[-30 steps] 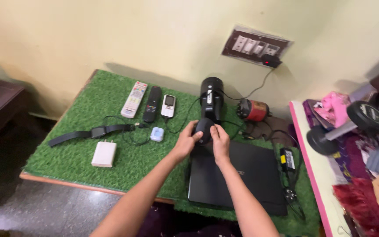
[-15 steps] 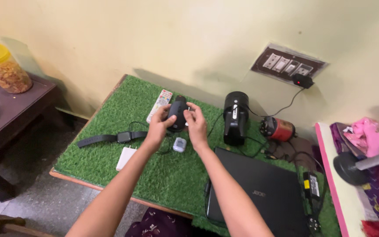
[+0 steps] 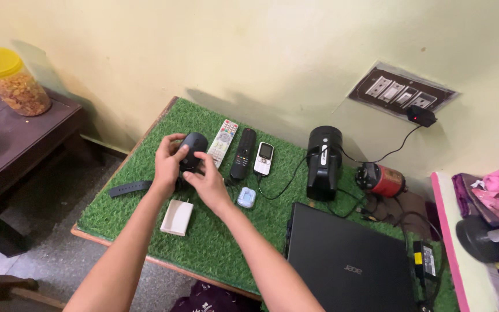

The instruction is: The person plugs a power adapter into a wall socket and connects a charging cable to a smartwatch on a table. The person then unplugs the adapter and repeats the process with a different adapter and cable.

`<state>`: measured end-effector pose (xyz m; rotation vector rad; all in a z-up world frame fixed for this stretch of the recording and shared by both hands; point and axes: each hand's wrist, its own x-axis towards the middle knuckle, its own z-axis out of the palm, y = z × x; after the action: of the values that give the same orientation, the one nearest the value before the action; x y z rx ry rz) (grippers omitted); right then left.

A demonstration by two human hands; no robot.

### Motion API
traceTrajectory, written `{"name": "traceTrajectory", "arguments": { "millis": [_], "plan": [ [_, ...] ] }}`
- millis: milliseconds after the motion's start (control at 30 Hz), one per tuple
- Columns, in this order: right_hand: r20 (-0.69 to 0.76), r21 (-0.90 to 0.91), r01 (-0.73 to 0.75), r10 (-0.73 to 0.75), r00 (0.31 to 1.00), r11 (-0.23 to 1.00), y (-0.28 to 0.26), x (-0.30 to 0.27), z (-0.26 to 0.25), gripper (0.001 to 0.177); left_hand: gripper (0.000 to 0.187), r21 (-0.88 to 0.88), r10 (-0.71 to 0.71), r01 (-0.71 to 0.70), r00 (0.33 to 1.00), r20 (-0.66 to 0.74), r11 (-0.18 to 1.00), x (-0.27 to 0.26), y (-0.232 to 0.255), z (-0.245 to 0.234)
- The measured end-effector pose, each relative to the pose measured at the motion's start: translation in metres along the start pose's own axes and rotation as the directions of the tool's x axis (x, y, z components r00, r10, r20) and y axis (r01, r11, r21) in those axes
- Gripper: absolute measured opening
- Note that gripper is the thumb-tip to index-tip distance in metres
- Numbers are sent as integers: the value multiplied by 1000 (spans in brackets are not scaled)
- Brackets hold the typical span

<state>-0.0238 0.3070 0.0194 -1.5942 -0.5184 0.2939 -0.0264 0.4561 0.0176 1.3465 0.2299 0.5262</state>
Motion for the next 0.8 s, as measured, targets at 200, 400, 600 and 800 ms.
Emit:
{"name": "traceTrajectory", "arguments": {
  "millis": [200,400,600,800],
  "plan": [
    [44,79,22,-26,999,997,6,17,22,74,42,-51,-72,71,997,-13,996,5,-3,-20],
    [26,281,-52,47,999,958,25,34,34,81,83,154,-6,-3,998,55,988,6,-9,-26],
    [-4,237,6,-5,1000,971,33,35,28,76,82,171,18,-25,999,45,985,5,-14,-30],
    [65,10,-32,31,997,999,20,22,25,62,68,587,174,-124,984,-29,800,13,-29,-24]
  ]
}}
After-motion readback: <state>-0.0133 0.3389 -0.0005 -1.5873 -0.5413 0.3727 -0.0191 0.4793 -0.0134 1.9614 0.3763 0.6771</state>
